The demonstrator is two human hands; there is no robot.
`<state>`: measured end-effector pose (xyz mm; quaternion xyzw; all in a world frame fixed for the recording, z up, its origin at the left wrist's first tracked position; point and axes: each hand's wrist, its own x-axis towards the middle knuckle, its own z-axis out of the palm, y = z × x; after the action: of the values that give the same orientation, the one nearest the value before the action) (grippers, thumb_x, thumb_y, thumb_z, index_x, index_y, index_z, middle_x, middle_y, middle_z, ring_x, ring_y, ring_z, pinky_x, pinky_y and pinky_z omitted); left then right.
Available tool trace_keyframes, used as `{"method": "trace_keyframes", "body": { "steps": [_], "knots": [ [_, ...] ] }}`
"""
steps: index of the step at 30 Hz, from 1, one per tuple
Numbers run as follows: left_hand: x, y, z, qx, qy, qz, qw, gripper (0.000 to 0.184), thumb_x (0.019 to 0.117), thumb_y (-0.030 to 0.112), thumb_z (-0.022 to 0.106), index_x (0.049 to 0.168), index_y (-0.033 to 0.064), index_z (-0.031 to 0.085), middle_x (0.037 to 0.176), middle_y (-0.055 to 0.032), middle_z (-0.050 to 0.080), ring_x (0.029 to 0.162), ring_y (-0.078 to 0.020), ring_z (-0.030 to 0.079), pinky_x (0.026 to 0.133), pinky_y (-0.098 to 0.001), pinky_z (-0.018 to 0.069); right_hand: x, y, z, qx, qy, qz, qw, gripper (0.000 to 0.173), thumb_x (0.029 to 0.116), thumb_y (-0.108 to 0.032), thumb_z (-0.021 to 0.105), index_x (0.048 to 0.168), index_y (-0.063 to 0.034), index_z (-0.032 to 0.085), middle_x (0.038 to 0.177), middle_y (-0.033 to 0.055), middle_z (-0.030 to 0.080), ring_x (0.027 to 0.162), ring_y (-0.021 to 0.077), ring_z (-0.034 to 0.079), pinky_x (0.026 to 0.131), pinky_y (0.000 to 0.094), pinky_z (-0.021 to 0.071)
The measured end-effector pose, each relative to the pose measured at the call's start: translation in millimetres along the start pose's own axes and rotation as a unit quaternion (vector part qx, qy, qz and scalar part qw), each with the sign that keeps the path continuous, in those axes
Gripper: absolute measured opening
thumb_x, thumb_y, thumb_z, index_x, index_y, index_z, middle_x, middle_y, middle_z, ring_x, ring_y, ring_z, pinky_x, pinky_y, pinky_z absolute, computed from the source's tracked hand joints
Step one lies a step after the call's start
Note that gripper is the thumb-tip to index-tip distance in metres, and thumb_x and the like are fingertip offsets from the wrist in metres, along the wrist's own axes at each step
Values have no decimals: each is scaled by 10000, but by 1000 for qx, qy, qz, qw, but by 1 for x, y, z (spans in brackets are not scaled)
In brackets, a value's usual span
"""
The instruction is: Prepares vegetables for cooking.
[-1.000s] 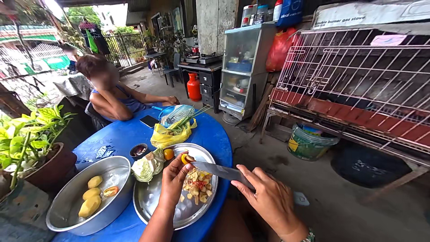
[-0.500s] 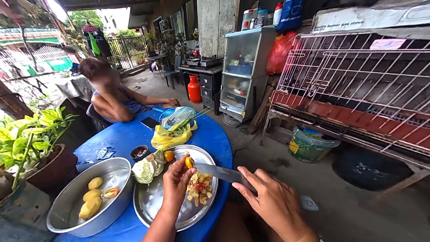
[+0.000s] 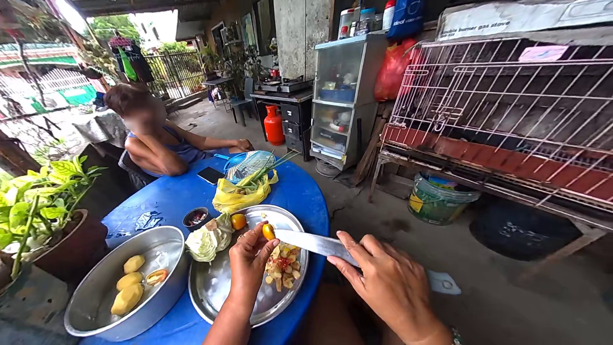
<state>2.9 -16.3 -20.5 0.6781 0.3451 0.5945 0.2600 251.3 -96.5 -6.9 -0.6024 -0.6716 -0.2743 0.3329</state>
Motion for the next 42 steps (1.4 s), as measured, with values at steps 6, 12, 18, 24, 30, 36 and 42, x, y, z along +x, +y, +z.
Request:
{"method": "trace_keyframes", "body": {
  "steps": [6, 12, 18, 24, 30, 36, 42],
  "knots": [
    [-1, 1, 2, 22, 7, 15, 1000, 424, 852, 64, 786, 1223, -101, 665, 1031, -123, 755, 890, -110, 747, 849, -244, 623, -1, -2, 1, -7, 6, 4, 1000, 618, 989, -663, 413, 1189, -209, 782, 743, 77, 628, 605, 258, 618, 498, 390, 463],
    [-2, 6, 2, 22, 24, -32, 999, 409, 815, 71, 823, 1171, -83, 693, 958, -94, 771, 820, -102, 753, 805, -242, 634, -1, -5, 0, -16, 24, -7, 1000, 591, 997, -634, 433, 1175, -189, 780, 747, 89, 633, 609, 277, 621, 498, 399, 461],
    [-2, 8, 2, 11, 18, -40, 999, 398, 815, 55, 823, 1165, -84, 693, 941, -89, 772, 810, -101, 753, 798, -241, 635, -1, -5, 1, -18, 23, -3, 1000, 607, 995, -645, 426, 1166, -186, 783, 735, 84, 627, 609, 271, 621, 499, 400, 461],
    [0, 13, 1, -75, 5, -109, 991, 338, 826, 39, 806, 1126, -75, 703, 872, -94, 773, 760, -137, 751, 764, -274, 636, -2, -5, 3, -20, 13, 10, 1000, 611, 988, -657, 429, 1161, -193, 785, 739, 86, 629, 607, 269, 624, 493, 396, 462],
    [3, 12, -1, -214, -15, -179, 960, 261, 865, -58, 704, 1122, -101, 694, 891, -148, 763, 790, -187, 753, 782, -316, 635, -3, -1, 7, 3, 15, 21, 1000, 603, 970, -661, 457, 1147, -191, 791, 734, 81, 633, 604, 263, 629, 491, 398, 471],
    [4, 8, -7, -263, -59, -180, 946, 223, 913, 18, 658, 1102, -89, 706, 937, -164, 756, 809, -194, 748, 776, -317, 630, -4, 6, 11, 33, 28, 14, 999, 589, 970, -655, 483, 1143, -182, 788, 730, 76, 621, 597, 253, 612, 491, 390, 459],
    [3, 3, -10, -253, -87, -151, 952, 274, 979, 129, 524, 1075, -13, 738, 878, -77, 749, 732, -112, 704, 696, -261, 596, -7, 14, 18, 93, -15, 31, 995, 612, 950, -689, 475, 1138, -202, 795, 734, 69, 638, 573, 241, 615, 465, 407, 464]
  ]
}}
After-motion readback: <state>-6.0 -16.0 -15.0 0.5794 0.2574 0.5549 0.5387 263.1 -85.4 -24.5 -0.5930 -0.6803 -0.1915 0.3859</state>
